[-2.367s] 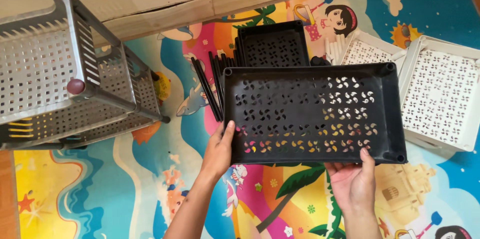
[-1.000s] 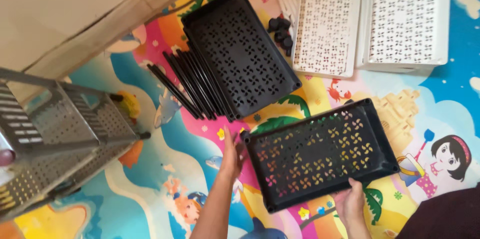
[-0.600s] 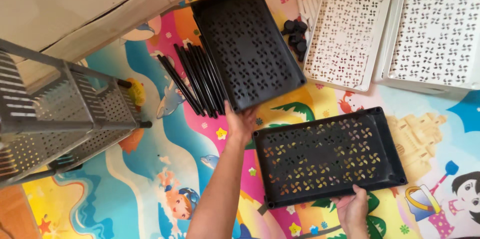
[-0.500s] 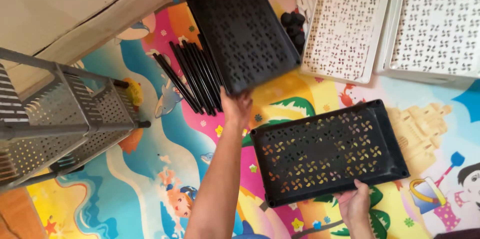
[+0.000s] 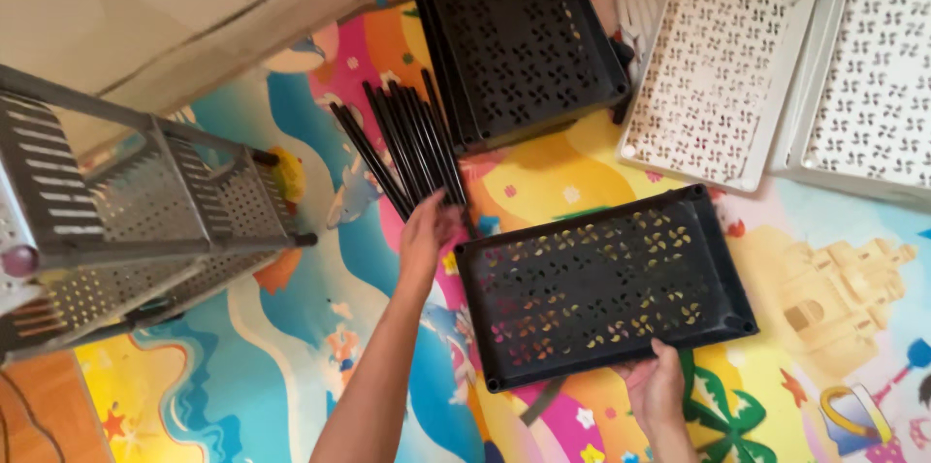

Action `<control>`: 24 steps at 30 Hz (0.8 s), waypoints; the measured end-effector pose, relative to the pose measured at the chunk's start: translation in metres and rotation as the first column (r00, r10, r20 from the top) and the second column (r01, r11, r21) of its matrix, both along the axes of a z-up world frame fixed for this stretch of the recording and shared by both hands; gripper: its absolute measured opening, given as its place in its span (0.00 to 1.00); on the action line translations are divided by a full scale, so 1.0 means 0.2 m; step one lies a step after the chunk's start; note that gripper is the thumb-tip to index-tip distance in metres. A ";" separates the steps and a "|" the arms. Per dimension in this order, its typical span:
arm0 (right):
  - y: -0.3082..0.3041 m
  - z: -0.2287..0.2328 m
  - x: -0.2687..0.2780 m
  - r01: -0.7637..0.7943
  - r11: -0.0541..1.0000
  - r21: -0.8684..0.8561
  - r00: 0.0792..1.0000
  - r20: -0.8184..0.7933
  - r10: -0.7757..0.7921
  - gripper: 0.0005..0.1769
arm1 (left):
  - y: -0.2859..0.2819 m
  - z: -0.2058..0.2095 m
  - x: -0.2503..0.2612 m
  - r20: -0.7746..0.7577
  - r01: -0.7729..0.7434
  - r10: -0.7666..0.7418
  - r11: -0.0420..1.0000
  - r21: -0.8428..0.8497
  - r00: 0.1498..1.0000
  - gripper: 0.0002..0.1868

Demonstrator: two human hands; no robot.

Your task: The person assembles a two-tier plastic storage rack by inserting metal poles into grey trays and stacking them. They then attach black caster wheels to a black perforated tray and insert black poles into its corners.

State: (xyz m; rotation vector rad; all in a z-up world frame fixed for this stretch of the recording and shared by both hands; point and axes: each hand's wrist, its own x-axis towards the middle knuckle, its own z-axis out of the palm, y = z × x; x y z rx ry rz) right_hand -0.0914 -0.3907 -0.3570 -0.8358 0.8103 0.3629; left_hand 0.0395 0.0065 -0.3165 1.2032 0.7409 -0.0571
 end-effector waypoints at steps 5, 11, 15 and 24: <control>0.21 0.05 0.17 -0.053 0.998 -0.027 0.998 0.020 0.054 0.25 | 0.13 -0.11 -0.48 -0.096 0.056 -0.016 0.897 0.438 0.995 0.20; 0.37 0.15 0.25 -0.166 0.986 0.019 0.986 -0.009 0.166 0.31 | 0.11 -0.28 -0.47 -0.273 0.271 -0.107 0.682 0.679 0.956 0.19; 0.35 0.22 0.21 -0.319 0.927 -0.195 0.941 -0.180 0.286 0.35 | 0.11 -0.26 -0.45 -0.275 0.307 -0.156 0.659 0.686 0.949 0.18; 0.69 0.58 0.40 -0.097 0.361 -0.927 0.773 0.158 0.614 0.17 | 0.16 -0.25 -0.46 -0.283 0.393 -0.272 0.658 0.642 0.920 0.30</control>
